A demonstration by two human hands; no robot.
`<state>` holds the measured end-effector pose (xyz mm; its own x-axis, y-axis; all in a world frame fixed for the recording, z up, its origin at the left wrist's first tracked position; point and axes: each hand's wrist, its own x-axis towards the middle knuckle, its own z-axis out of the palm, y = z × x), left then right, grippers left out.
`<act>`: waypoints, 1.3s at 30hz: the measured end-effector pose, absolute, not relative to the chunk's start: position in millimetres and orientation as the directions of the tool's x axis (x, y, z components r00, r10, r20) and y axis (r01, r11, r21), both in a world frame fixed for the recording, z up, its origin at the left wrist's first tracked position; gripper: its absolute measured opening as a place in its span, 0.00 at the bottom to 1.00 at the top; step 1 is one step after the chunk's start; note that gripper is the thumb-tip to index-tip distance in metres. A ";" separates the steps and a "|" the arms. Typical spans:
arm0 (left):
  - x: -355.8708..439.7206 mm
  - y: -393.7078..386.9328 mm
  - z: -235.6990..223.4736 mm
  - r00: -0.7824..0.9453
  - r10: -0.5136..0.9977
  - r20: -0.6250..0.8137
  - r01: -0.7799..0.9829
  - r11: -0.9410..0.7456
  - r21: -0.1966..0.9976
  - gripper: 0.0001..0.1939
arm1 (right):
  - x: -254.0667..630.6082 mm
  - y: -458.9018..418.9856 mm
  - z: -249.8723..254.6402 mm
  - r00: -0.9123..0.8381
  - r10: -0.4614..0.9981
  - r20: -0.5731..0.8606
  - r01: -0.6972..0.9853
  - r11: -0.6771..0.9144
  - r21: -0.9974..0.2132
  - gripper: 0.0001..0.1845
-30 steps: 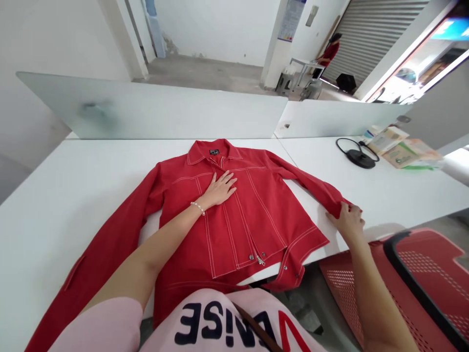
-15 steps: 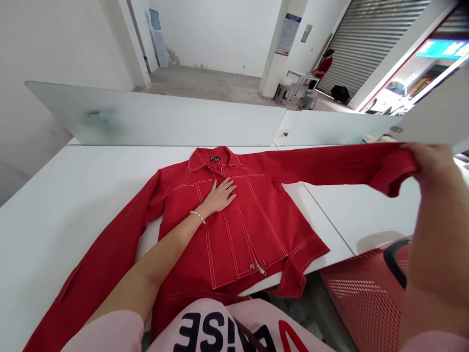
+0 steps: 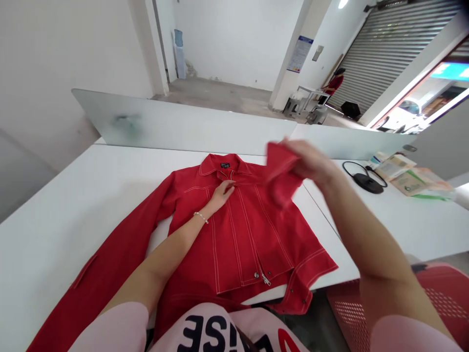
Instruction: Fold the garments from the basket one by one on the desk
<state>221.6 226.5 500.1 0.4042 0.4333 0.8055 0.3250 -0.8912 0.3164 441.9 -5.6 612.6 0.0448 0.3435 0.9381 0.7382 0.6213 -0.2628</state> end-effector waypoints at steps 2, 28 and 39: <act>208.6 230.2 508.0 0.308 0.530 0.790 0.207 -0.848 0.488 0.24 | 417.6 26.5 592.8 -0.389 0.551 0.738 0.606 0.756 -0.245 0.28; 126.4 209.3 534.3 0.569 0.637 0.520 0.435 -0.770 0.467 0.21 | 553.1 225.3 527.5 0.355 0.572 0.739 0.920 -0.073 -0.385 0.18; 134.7 232.3 568.4 0.378 0.564 0.734 0.564 -0.769 0.301 0.14 | 561.1 216.2 524.6 0.451 0.480 0.752 0.880 -0.100 -0.464 0.18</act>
<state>134.7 232.3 568.4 0.3782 0.5642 0.7340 0.5636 -0.7693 0.3010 561.1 216.2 524.6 0.4511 0.4803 0.7522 0.8803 -0.1004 -0.4637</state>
